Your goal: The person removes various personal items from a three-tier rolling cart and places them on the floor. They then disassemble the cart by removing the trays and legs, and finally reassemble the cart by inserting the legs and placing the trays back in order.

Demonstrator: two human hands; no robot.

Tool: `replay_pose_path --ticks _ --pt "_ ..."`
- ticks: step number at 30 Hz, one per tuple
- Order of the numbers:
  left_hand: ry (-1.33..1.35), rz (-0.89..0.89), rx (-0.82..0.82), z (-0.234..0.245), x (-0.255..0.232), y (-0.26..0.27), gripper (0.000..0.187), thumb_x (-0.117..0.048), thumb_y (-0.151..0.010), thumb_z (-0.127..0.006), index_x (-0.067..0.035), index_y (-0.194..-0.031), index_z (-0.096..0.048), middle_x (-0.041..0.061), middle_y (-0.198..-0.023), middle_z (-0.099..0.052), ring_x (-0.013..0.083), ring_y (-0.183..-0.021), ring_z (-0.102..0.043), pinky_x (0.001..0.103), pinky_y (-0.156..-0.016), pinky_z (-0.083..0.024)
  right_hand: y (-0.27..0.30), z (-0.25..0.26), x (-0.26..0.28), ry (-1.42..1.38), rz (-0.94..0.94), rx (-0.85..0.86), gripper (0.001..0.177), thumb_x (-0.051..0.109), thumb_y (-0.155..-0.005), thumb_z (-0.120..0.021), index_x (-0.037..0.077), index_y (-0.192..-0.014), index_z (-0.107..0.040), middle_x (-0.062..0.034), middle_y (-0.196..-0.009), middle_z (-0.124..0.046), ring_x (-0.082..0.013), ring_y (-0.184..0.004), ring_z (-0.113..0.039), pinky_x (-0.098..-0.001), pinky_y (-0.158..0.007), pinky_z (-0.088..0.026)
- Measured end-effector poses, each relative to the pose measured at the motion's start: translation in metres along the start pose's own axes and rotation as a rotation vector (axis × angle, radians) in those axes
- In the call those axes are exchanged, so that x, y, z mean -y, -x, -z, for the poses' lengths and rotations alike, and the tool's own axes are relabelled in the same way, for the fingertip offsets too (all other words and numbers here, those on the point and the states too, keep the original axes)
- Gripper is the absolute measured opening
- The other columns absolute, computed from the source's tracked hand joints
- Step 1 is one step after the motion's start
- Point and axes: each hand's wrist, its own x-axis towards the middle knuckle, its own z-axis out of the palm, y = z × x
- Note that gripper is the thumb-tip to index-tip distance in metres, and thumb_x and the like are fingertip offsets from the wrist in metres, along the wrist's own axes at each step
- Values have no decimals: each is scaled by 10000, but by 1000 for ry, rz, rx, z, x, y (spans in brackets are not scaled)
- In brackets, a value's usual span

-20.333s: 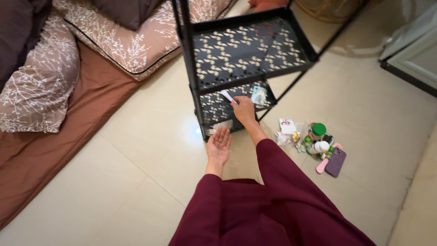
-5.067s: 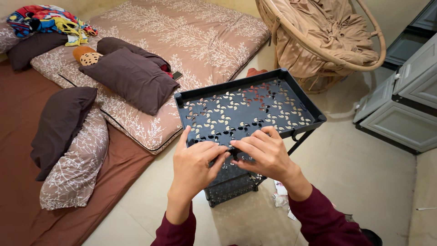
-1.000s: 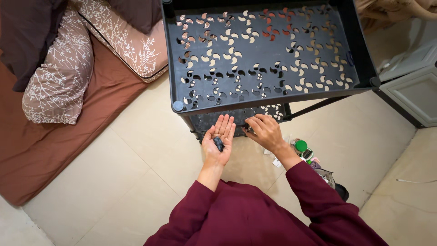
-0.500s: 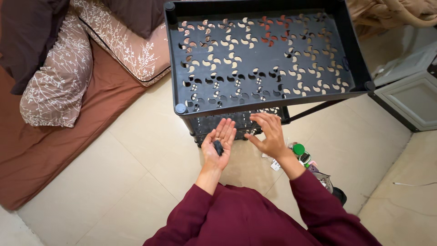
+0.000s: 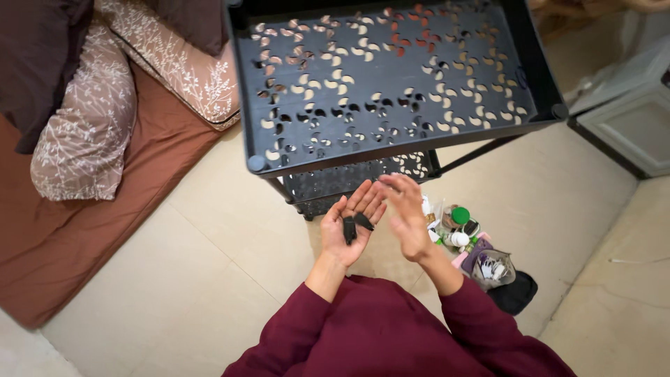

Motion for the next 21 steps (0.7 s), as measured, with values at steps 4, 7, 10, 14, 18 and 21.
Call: replay_pose_path --ticks 4,7,10,14,18,21 --pt "-18 -6 50 -14 21 -8 638 -372 -1062 -404 45 -1545 -391 211 -1607 -411 332 -1518 -359 442 -1278 -249 38 -23 6 -944 -478 -587 499 316 -1079 -420 35 -1486 -479 -129 -1488 -518 -288 -1428 -430 -485 -1185 -313" --pt "-273 -61 92 -13 59 -19 680 -424 -1083 -351 38 -1581 -336 205 -1652 -347 320 -1572 -266 429 -1296 -166 65 -26 13 -1362 -723 -786 493 326 -1065 -392 45 -1466 -456 -128 -1421 -543 -280 -1369 -475 -473 -1153 -346" --pt "-811 -132 150 3 102 -25 685 -444 -1098 -303 10 -1611 -298 178 -1699 -296 278 -1614 -211 395 -1315 -105 98 -23 -5 -1502 -886 -968 509 365 -1052 -412 29 -1429 -481 -137 -1405 -578 -275 -1321 -518 -420 -1155 -372" --pt "-941 -32 213 39 158 -35 661 -427 -1114 -298 5 -1614 -309 182 -1693 -315 275 -1611 -224 395 -1322 -111 159 -14 -51 -1614 -914 -1188 459 319 -1041 -448 35 -1390 -535 -123 -1354 -614 -258 -1265 -567 -408 -1127 -417" --pt "-774 268 -10 94 210 -60 652 -420 -1085 -304 -4 -1584 -355 199 -1597 -436 291 -1542 -328 405 -1289 -182 234 4 -107 -1742 -734 -1349 359 215 -1078 -512 10 -1362 -593 -105 -1339 -641 -234 -1251 -592 -388 -1155 -413" --pt "-667 440 -124 147 259 -83 650 -448 -1093 -280 -5 -1555 -396 228 -1513 -518 318 -1470 -429 418 -1256 -277 291 25 -153 -1738 -754 -1448 356 142 -1010 -532 50 -1341 -627 -102 -1329 -663 -234 -1229 -621 -387 -1100 -450"
